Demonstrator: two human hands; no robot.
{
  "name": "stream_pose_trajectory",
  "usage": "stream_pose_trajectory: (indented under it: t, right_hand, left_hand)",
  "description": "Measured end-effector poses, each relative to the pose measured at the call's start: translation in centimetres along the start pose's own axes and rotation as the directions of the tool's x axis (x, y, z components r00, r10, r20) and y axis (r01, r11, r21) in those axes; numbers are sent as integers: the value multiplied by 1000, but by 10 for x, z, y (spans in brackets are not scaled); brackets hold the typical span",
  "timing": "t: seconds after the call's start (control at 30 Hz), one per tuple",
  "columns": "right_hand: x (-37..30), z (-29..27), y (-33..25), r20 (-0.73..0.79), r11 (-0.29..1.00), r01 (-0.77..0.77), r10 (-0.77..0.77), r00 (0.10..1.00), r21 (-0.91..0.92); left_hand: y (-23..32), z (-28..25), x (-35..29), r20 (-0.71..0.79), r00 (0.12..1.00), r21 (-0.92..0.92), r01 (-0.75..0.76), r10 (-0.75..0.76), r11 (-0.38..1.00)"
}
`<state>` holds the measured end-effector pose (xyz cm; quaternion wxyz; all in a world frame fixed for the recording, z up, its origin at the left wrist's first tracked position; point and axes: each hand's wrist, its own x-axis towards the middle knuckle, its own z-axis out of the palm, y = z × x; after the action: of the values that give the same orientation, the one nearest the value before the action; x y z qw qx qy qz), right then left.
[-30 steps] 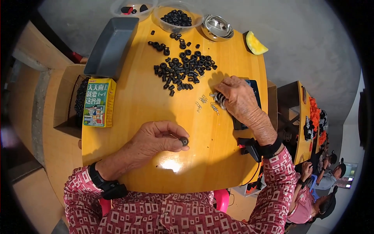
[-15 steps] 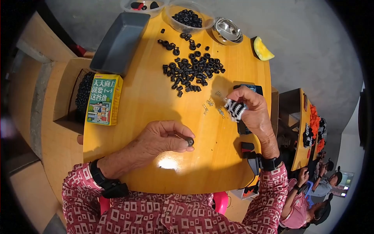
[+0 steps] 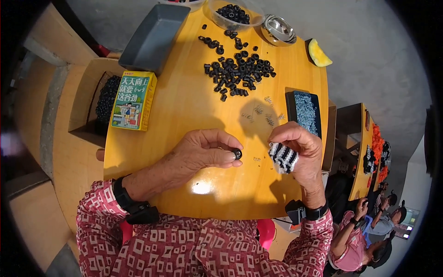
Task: The person assembles craft items by inserting black components into small striped knitted fabric sleeves by hand.
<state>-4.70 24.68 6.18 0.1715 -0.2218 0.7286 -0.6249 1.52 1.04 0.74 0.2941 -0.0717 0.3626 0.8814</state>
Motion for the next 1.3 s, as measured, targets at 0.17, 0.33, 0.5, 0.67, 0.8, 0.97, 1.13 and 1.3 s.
stream_pose_trajectory:
  t: [0.17,0.33,0.5,0.67,0.8,0.97,1.13,1.3]
  right_hand:
    - [-9,13,-5,3,976,110,-112,994,-186]
    - [-14,25,-6,8,975,100,-101,995,-198]
    - [-19,28,-5,-8,969,91,-95,995,-232]
    - [-21,29,-2,-38,860,89,-125,991,-502]
    - [-21,19,15,-2,712,123,-173,985,-692]
    - [-26,8,-17,61,532,205,-275,960,-822]
    - [-109,40,4,531,206,568,-210,821,-797]
    - [-93,46,26,480,116,470,91,872,-875]
  left_hand:
    - [2,4,-1,31,999,-2,-6,6,1000]
    - [-1,2,1,27,1000,-2,-1,1,1000]
    - [-5,1,-1,44,996,6,-75,75,997]
    - [-8,-2,-5,29,991,36,-128,127,991]
    - [-7,-2,-3,-28,995,57,-92,94,994]
    - [13,1,-5,-58,987,129,-140,148,982]
    - [5,2,3,-64,987,149,-138,149,979]
    - [-5,0,0,-62,992,91,-100,106,991]
